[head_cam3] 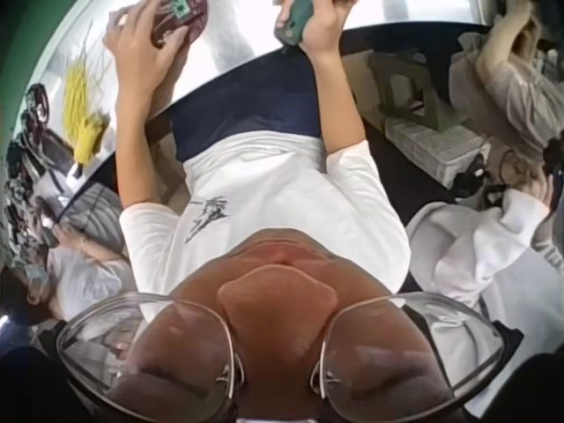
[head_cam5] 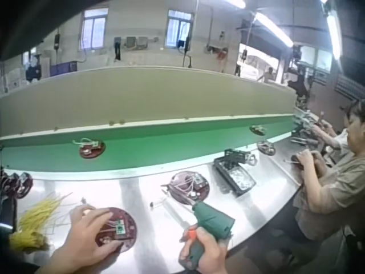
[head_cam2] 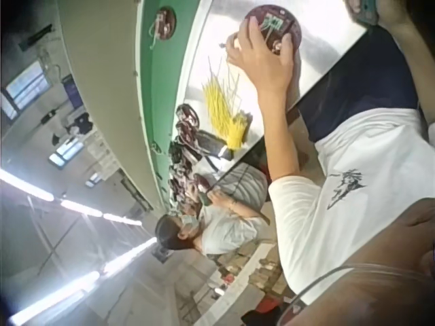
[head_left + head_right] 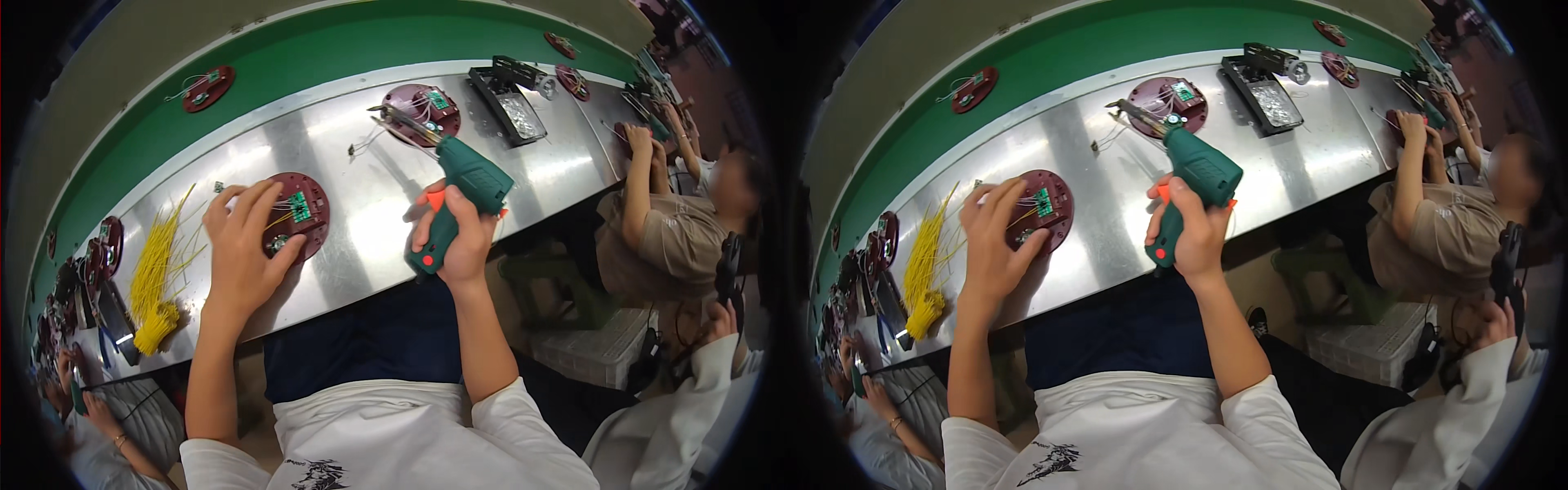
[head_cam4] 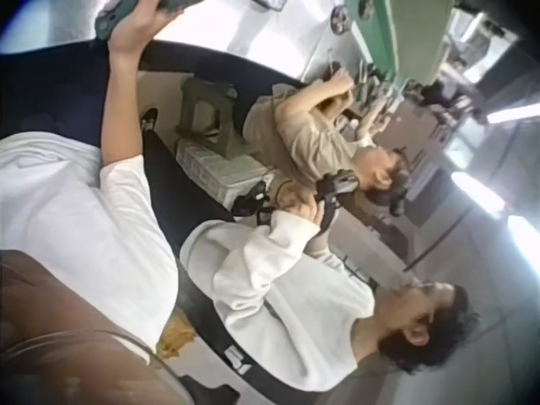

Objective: Soldering wires or components onto small circuit boards on an industrial assembly line.

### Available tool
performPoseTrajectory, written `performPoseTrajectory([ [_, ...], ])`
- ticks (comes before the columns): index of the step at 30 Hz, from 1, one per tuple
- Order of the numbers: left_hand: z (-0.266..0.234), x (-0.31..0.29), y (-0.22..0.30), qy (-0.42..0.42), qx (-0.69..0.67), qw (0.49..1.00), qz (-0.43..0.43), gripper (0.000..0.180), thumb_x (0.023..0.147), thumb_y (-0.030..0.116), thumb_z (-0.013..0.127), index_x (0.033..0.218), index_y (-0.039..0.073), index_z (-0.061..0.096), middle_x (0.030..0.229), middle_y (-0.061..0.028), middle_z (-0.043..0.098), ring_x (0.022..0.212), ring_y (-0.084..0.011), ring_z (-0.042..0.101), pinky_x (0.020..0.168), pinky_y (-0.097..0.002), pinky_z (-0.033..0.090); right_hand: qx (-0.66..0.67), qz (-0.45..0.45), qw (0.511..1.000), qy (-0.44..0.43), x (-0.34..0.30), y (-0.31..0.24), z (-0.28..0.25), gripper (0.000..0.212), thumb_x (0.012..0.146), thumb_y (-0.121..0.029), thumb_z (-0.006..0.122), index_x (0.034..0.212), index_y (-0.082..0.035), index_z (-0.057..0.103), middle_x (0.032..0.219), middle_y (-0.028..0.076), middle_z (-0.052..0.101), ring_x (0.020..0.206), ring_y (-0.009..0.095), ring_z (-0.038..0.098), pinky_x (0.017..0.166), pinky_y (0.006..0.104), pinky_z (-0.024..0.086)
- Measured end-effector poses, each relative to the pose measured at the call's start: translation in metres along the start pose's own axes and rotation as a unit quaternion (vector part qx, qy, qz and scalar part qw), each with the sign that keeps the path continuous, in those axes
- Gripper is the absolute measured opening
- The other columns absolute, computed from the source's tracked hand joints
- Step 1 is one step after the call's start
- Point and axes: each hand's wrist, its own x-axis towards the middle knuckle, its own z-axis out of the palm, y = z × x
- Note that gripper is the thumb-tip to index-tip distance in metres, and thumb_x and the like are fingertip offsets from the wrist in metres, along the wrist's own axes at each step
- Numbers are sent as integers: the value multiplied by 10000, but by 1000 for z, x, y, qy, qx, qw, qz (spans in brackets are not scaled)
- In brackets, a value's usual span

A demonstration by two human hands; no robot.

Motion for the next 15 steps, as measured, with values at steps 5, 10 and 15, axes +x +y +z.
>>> performPoseTrajectory([
  [5, 3, 29, -34, -92, -81, 992, -24, 449, 687, 259, 793, 1060, 32, 689, 1054, -146, 671, 983, -342, 578, 898, -428, 455, 37, -20, 999, 26, -1, -3, -3, 281, 966, -229, 497, 982, 47, 544, 803, 164, 628, 426, 186, 541, 407, 314, 458],
  [10, 49, 113, -96, -55, -35, 995, -72, 435, 726, 301, 755, 1070, 37, 729, 1020, -187, 704, 973, -369, 621, 878, -438, 496, 43, -30, 997, 53, 1, -2, -2, 270, 967, -230, 497, 961, 31, 563, 775, 149, 628, 428, 180, 543, 415, 308, 460],
  [15, 95, 162, -152, -93, 25, 993, -69, 429, 790, 294, 721, 1181, 117, 704, 1005, -166, 710, 985, -358, 615, 873, -465, 477, 21, -10, 998, 56, 3, 9, -2, 267, 955, -233, 532, 944, 24, 603, 698, 117, 626, 440, 176, 557, 430, 308, 470],
])
